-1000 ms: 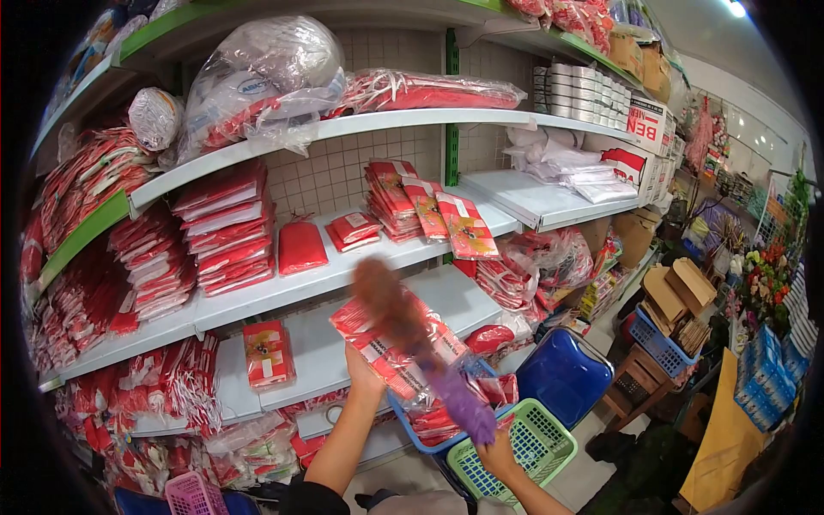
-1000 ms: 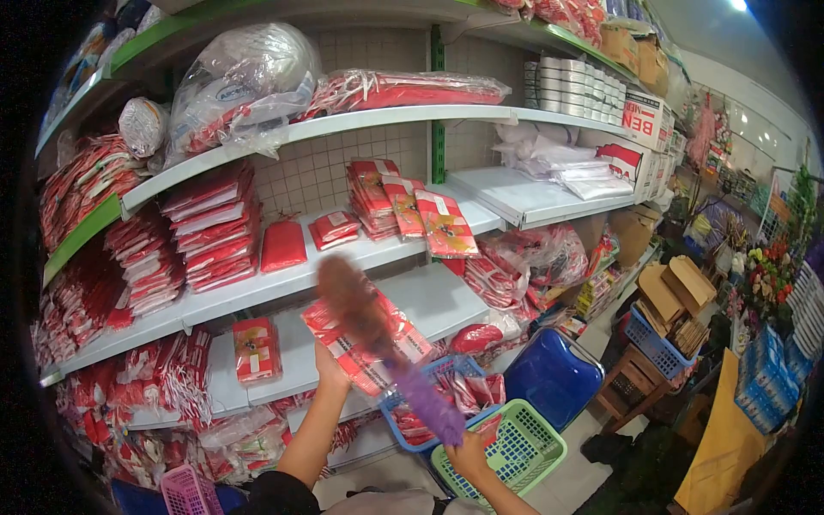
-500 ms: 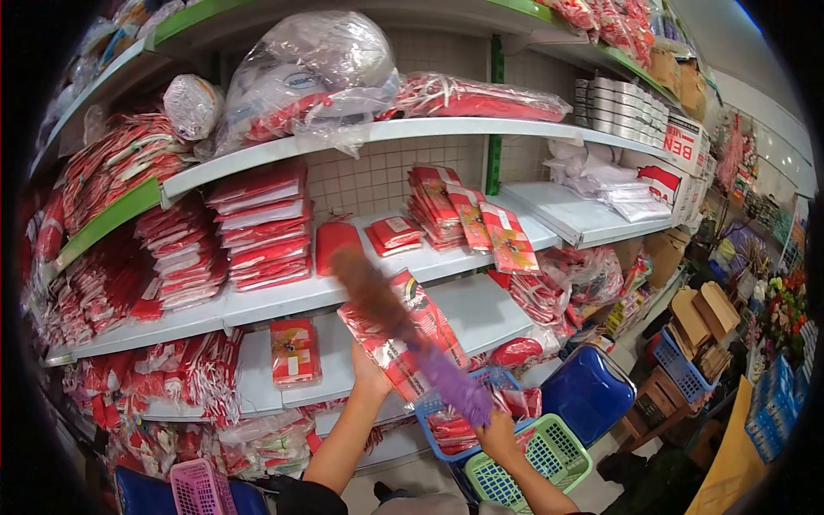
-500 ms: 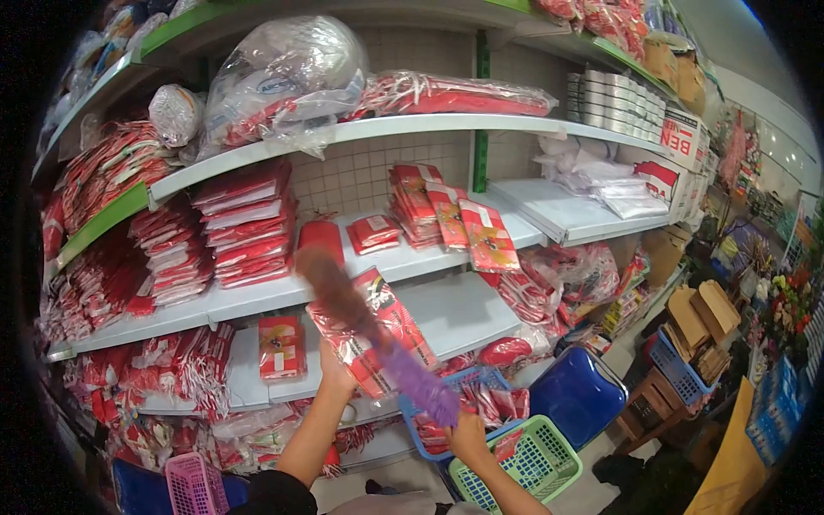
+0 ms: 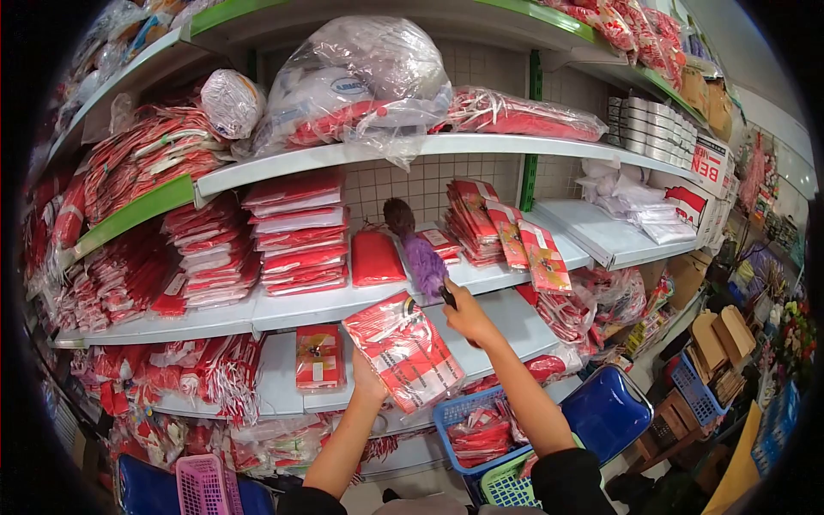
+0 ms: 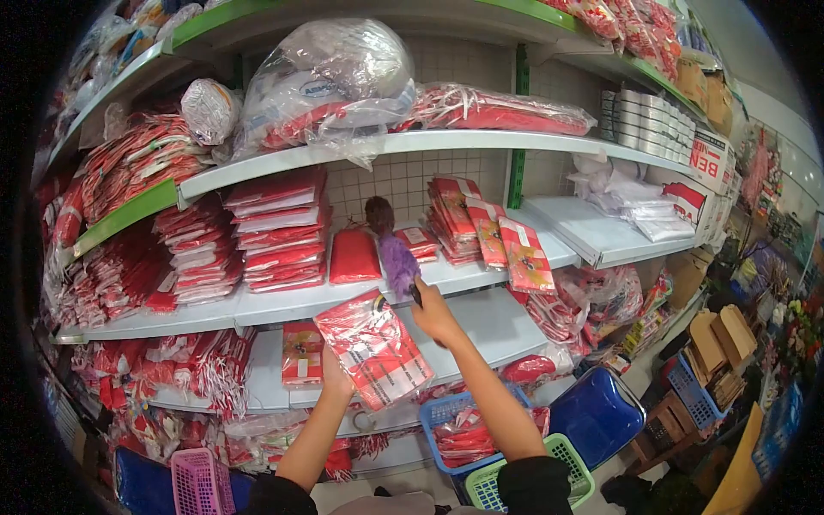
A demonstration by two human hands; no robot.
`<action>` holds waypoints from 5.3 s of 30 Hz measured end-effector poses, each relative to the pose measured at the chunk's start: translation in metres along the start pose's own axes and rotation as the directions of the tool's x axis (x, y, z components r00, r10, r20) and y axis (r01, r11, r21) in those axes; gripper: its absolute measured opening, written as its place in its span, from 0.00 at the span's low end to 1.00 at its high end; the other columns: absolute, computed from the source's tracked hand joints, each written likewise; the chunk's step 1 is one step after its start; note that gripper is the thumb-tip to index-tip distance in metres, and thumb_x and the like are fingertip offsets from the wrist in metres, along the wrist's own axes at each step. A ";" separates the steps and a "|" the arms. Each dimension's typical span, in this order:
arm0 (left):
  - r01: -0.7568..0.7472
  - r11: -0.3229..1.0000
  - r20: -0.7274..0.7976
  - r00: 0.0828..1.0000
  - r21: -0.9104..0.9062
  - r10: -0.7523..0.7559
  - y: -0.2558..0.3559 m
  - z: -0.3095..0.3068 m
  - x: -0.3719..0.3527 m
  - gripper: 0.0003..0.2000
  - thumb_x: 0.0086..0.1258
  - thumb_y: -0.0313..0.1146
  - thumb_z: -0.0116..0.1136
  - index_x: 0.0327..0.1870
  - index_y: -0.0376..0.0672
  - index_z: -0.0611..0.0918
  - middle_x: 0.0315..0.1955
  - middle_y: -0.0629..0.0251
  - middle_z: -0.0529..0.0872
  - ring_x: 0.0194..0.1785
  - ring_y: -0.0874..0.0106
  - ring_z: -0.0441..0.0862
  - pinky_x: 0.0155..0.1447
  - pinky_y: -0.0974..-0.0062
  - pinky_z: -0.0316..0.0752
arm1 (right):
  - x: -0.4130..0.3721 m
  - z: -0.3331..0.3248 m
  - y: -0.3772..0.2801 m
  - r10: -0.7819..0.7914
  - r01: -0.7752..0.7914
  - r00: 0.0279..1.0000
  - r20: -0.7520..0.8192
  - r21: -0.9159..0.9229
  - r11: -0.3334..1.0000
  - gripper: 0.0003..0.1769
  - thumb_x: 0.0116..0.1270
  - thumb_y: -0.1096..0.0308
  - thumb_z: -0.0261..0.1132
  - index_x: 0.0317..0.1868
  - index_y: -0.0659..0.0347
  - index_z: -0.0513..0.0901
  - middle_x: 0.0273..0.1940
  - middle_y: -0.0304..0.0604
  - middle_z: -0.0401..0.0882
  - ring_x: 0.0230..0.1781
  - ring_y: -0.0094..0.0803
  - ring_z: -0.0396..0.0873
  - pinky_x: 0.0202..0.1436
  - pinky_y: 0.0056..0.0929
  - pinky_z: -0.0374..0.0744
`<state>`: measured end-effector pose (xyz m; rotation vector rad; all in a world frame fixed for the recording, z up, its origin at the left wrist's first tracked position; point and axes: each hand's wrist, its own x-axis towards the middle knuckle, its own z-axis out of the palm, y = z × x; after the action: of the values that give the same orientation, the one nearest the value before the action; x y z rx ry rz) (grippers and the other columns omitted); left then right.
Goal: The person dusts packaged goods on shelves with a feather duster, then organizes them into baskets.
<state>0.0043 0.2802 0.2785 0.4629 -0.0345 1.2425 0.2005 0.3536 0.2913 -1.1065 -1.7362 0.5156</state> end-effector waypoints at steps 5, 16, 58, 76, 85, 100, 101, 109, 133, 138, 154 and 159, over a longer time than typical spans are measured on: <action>-0.055 0.998 -0.035 0.998 0.025 0.056 0.002 -0.018 -0.005 0.25 0.70 0.48 0.33 0.57 0.37 0.69 0.54 0.51 0.74 0.55 0.56 0.73 0.60 0.55 0.66 | 0.019 -0.005 -0.044 0.222 -0.266 0.942 0.253 0.153 0.952 0.28 0.66 0.65 0.54 0.65 0.62 0.61 0.22 0.35 0.65 0.18 0.20 0.64 0.22 0.21 0.66; -0.001 1.000 -0.070 0.998 -0.016 0.000 -0.012 -0.013 -0.034 0.27 0.70 0.51 0.32 0.58 0.39 0.68 0.54 0.52 0.74 0.55 0.55 0.73 0.58 0.53 0.68 | -0.102 0.028 0.034 0.251 -0.144 0.916 -0.312 0.329 0.933 0.09 0.65 0.68 0.49 0.35 0.61 0.74 0.21 0.35 0.71 0.20 0.19 0.68 0.21 0.18 0.65; 0.195 -0.238 -0.066 0.884 0.951 0.462 0.236 -0.320 -0.029 0.24 0.46 0.22 0.63 0.50 0.38 0.76 0.29 0.58 0.84 0.32 0.69 0.83 0.38 0.73 0.78 | 0.014 0.374 0.099 0.300 -0.270 0.951 0.077 -0.272 0.924 0.31 0.50 0.61 0.66 0.55 0.61 0.67 0.52 0.55 0.70 0.55 0.48 0.70 0.51 0.40 0.74; 0.305 -0.728 0.112 0.879 0.614 0.463 0.217 -0.289 -0.043 0.22 0.57 0.40 0.58 0.54 0.47 0.74 0.48 0.49 0.75 0.62 0.51 0.63 0.63 0.51 0.56 | -0.035 0.376 0.064 0.093 0.100 0.928 0.360 -0.483 0.870 0.29 0.62 0.48 0.54 0.64 0.40 0.63 0.68 0.53 0.49 0.69 0.56 0.46 0.61 0.69 0.52; 0.301 -0.816 0.048 0.927 0.494 0.371 0.159 -0.282 -0.043 0.32 0.59 0.41 0.53 0.67 0.48 0.61 0.68 0.47 0.48 0.71 0.50 0.41 0.66 0.39 0.35 | -0.101 0.296 0.100 0.224 -0.231 0.972 -0.073 -0.473 0.850 0.26 0.64 0.54 0.54 0.62 0.45 0.67 0.63 0.54 0.59 0.68 0.55 0.48 0.63 0.59 0.54; -0.228 -0.659 0.031 0.955 0.716 -0.296 -0.122 -0.218 -0.085 0.33 0.55 0.37 0.56 0.65 0.45 0.63 0.68 0.47 0.49 0.72 0.53 0.43 0.69 0.46 0.37 | -0.326 0.103 0.202 0.567 -0.641 0.765 -0.306 -0.440 0.629 0.25 0.58 0.57 0.58 0.57 0.48 0.73 0.51 0.57 0.69 0.57 0.51 0.64 0.59 0.49 0.64; -0.240 -0.642 0.030 0.947 0.728 -0.320 -0.138 -0.219 -0.087 0.33 0.55 0.36 0.56 0.65 0.44 0.63 0.68 0.48 0.49 0.72 0.53 0.43 0.69 0.47 0.37 | -0.337 0.092 0.204 0.595 -0.658 0.747 -0.298 -0.463 0.594 0.24 0.57 0.57 0.58 0.57 0.48 0.73 0.51 0.58 0.69 0.57 0.51 0.65 0.59 0.49 0.64; -0.009 -0.548 -0.223 0.908 0.836 -0.356 -0.247 -0.260 -0.118 0.35 0.56 0.39 0.56 0.66 0.41 0.58 0.66 0.50 0.55 0.71 0.55 0.47 0.67 0.46 0.47 | -0.404 0.033 0.256 0.739 -0.676 0.674 0.000 -0.406 0.616 0.24 0.59 0.56 0.59 0.56 0.53 0.73 0.53 0.58 0.69 0.56 0.51 0.67 0.57 0.42 0.70; 0.076 -0.634 -0.357 0.874 0.770 -0.329 -0.342 -0.347 -0.066 0.16 0.59 0.39 0.54 0.45 0.40 0.77 0.42 0.54 0.80 0.53 0.56 0.72 0.53 0.57 0.66 | -0.362 0.037 0.387 0.695 -0.492 0.698 0.172 -0.590 0.640 0.32 0.43 0.56 0.68 0.53 0.47 0.73 0.57 0.49 0.64 0.51 0.48 0.72 0.46 0.44 0.77; 0.050 -0.675 -0.184 0.974 0.736 -0.128 -0.363 -0.356 -0.028 0.13 0.59 0.37 0.53 0.43 0.43 0.78 0.41 0.56 0.81 0.48 0.58 0.75 0.50 0.59 0.70 | -0.377 0.040 0.387 0.600 -0.467 0.799 0.030 -0.597 0.652 0.27 0.45 0.54 0.67 0.48 0.47 0.75 0.53 0.49 0.66 0.43 0.49 0.77 0.41 0.43 0.79; 0.296 -0.428 -0.476 0.778 0.854 -0.411 -0.376 -0.472 -0.045 0.12 0.59 0.39 0.59 0.40 0.45 0.79 0.38 0.60 0.80 0.41 0.59 0.78 0.46 0.64 0.71 | -0.378 0.036 0.378 0.648 -0.560 0.761 -0.025 -0.528 0.638 0.24 0.49 0.53 0.65 0.49 0.46 0.75 0.50 0.51 0.67 0.44 0.47 0.75 0.41 0.42 0.78; 0.216 -0.363 -0.340 0.882 0.906 -0.325 -0.369 -0.428 -0.033 0.10 0.59 0.36 0.61 0.33 0.41 0.75 0.32 0.58 0.79 0.38 0.57 0.77 0.41 0.66 0.71 | -0.381 0.026 0.363 0.673 -0.613 0.736 -0.074 -0.494 0.617 0.21 0.52 0.52 0.62 0.47 0.46 0.78 0.48 0.48 0.69 0.39 0.46 0.78 0.40 0.42 0.78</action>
<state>0.2357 0.3137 -0.2364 1.9304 1.1848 0.3543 0.3803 0.2105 -0.1828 -2.1586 -1.5609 0.5921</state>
